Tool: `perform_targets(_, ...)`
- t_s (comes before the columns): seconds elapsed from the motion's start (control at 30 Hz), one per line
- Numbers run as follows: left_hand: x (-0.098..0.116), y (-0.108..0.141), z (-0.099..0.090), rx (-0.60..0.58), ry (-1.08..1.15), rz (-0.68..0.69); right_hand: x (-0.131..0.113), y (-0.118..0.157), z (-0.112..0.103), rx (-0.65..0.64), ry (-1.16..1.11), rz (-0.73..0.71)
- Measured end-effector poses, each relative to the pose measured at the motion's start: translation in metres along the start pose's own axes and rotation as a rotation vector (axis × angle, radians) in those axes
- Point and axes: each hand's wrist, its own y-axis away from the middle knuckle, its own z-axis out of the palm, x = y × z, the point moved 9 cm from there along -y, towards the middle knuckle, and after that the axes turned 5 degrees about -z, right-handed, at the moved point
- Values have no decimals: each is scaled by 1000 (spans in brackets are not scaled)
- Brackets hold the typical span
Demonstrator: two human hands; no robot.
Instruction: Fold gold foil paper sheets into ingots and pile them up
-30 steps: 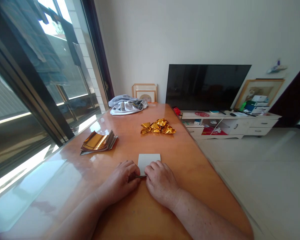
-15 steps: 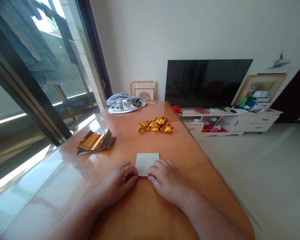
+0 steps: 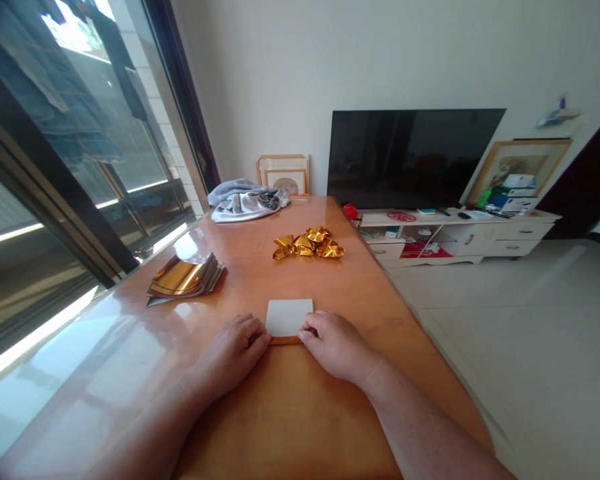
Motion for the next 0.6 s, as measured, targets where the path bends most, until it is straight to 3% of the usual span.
perform_targets(0.13,-4,-4,2,19,-14,-57,15,-2,1,35,-30,85)
perform_targets(0.6,-14,-11,7,22,-54,-116,24,-3,4,46,29,151)
